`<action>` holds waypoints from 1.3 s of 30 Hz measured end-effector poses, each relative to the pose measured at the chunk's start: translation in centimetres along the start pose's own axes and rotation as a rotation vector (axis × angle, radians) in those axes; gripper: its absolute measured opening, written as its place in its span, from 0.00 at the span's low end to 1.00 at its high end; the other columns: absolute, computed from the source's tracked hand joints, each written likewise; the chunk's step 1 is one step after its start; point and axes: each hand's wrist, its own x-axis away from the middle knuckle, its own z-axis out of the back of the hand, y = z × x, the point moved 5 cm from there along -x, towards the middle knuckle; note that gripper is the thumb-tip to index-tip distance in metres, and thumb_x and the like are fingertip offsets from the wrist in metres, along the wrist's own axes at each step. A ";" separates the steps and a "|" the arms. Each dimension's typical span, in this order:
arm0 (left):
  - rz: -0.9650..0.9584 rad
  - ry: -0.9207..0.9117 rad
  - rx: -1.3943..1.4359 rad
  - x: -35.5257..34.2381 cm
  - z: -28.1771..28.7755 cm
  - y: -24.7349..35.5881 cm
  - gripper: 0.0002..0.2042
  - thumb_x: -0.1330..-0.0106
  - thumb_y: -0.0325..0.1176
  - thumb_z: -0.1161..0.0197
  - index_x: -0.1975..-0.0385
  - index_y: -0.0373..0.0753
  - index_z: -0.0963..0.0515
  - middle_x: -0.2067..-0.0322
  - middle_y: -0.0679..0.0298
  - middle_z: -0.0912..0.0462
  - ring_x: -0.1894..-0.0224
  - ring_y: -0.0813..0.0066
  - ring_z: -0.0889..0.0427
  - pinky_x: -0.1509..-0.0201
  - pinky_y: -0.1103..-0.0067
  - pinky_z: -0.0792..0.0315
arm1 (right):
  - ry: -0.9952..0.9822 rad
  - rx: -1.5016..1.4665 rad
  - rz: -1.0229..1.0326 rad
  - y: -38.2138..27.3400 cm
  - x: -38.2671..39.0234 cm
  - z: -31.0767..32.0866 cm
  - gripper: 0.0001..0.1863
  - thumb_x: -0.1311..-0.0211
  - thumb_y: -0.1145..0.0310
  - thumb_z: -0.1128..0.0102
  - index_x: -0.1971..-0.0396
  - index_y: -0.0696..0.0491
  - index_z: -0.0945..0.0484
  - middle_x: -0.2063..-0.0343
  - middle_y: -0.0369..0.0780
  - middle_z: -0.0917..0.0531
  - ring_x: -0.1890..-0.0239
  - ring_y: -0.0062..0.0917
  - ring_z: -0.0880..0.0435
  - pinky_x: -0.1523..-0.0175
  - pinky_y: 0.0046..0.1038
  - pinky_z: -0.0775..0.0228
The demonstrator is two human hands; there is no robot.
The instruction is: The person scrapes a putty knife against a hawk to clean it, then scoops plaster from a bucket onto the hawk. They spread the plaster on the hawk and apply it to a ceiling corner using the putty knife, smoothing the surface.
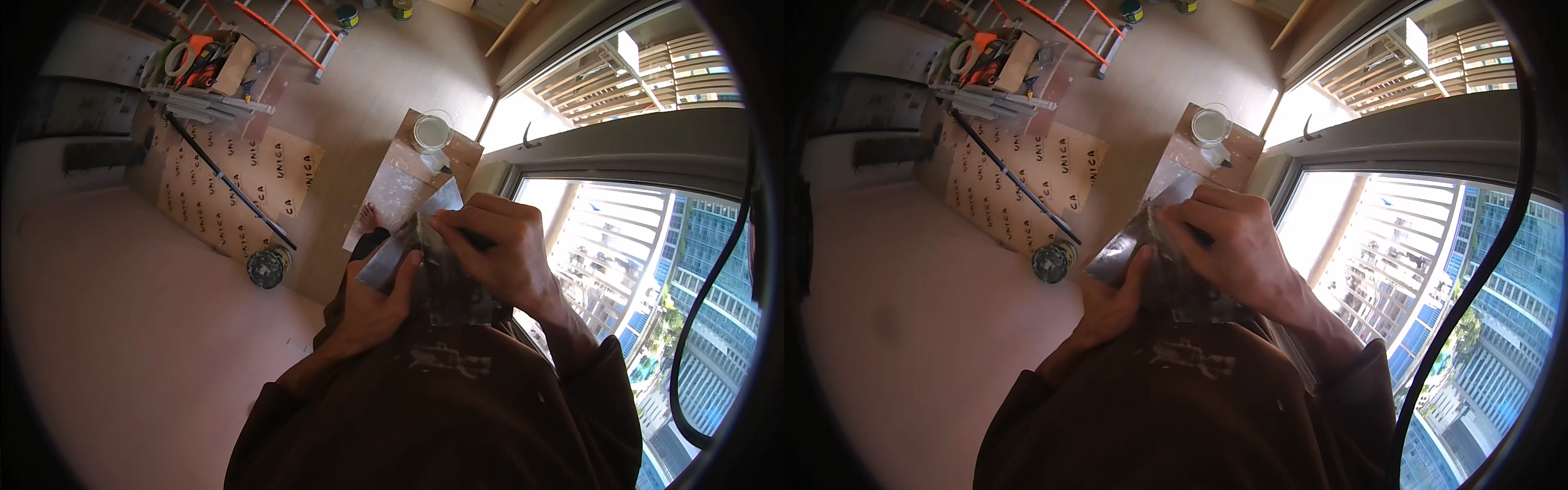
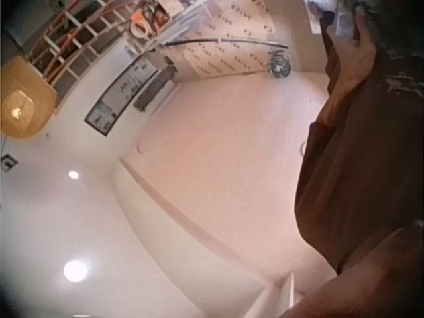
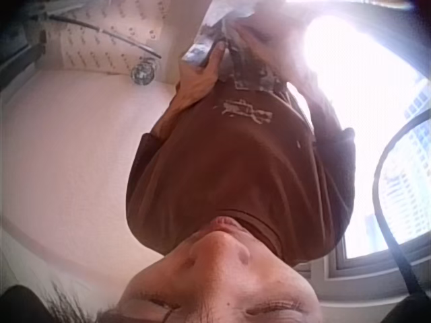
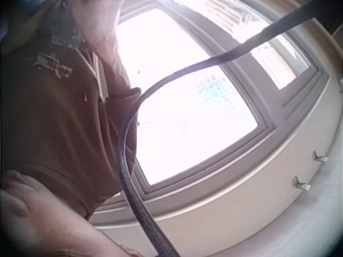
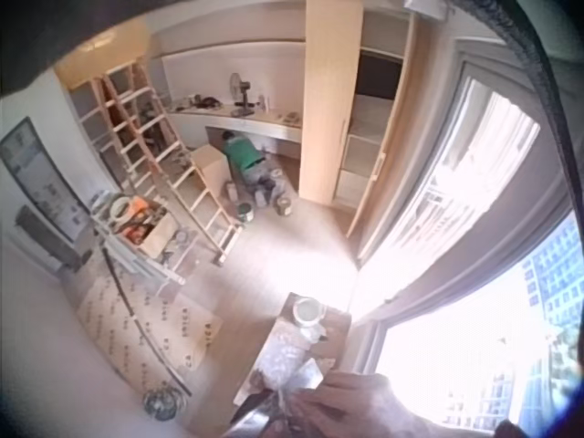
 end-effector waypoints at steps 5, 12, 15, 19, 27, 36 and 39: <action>0.000 -0.057 -0.027 -0.8 0.7 -1.5 0.08 0.33 0.29 0.44 0.71 0.31 0.25 0.83 0.72 0.27 0.79 0.91 0.34 0.78 0.83 0.41 | -0.009 -0.028 0.023 -0.1 -0.7 -0.8 0.03 0.52 0.77 0.32 0.75 0.59 0.17 0.82 0.40 0.21 0.82 0.25 0.22 0.77 0.24 0.32; 0.014 -0.090 0.029 -0.8 0.2 -0.9 0.08 0.32 0.30 0.45 0.68 0.30 0.25 0.81 0.69 0.24 0.77 0.90 0.32 0.76 0.82 0.37 | -0.043 -0.047 0.045 -0.8 -0.7 -0.8 0.03 0.50 0.77 0.34 0.74 0.58 0.18 0.81 0.40 0.21 0.81 0.27 0.21 0.76 0.25 0.31; 0.042 -0.142 0.038 -0.8 0.0 -0.3 0.09 0.32 0.30 0.45 0.64 0.29 0.25 0.78 0.67 0.21 0.74 0.88 0.28 0.72 0.82 0.33 | -0.102 -0.072 0.040 -0.9 -0.8 -0.8 0.02 0.48 0.77 0.37 0.73 0.59 0.19 0.80 0.41 0.22 0.80 0.30 0.21 0.75 0.27 0.30; 0.119 -0.226 0.075 -0.8 -0.1 -0.5 0.09 0.32 0.30 0.45 0.61 0.29 0.25 0.74 0.64 0.19 0.69 0.86 0.25 0.67 0.82 0.30 | -0.127 -0.046 0.053 -0.8 -1.0 -0.9 0.04 0.51 0.78 0.33 0.74 0.58 0.18 0.81 0.39 0.22 0.80 0.26 0.21 0.76 0.25 0.31; 0.023 -0.256 0.148 -1.4 -0.5 -0.2 0.09 0.32 0.30 0.45 0.60 0.30 0.26 0.70 0.63 0.19 0.67 0.86 0.25 0.64 0.81 0.29 | -0.188 -0.028 0.087 -0.8 -1.6 -1.0 0.05 0.54 0.77 0.30 0.74 0.58 0.17 0.81 0.39 0.21 0.80 0.25 0.20 0.76 0.24 0.31; 0.033 -0.321 0.154 -2.1 0.5 -1.6 0.13 0.34 0.32 0.41 0.55 0.32 0.28 0.62 0.64 0.22 0.57 0.82 0.25 0.55 0.81 0.30 | -0.264 -0.156 0.075 0.0 -2.9 -2.8 0.04 0.52 0.77 0.32 0.75 0.59 0.17 0.79 0.40 0.19 0.78 0.27 0.19 0.72 0.25 0.29; 0.128 -0.330 0.163 -2.4 1.9 -2.7 0.17 0.36 0.31 0.39 0.51 0.31 0.30 0.57 0.63 0.23 0.54 0.80 0.26 0.52 0.80 0.30 | -0.255 -0.268 -0.053 2.1 -3.1 -5.5 0.04 0.52 0.77 0.33 0.74 0.59 0.17 0.76 0.41 0.17 0.75 0.25 0.17 0.67 0.24 0.27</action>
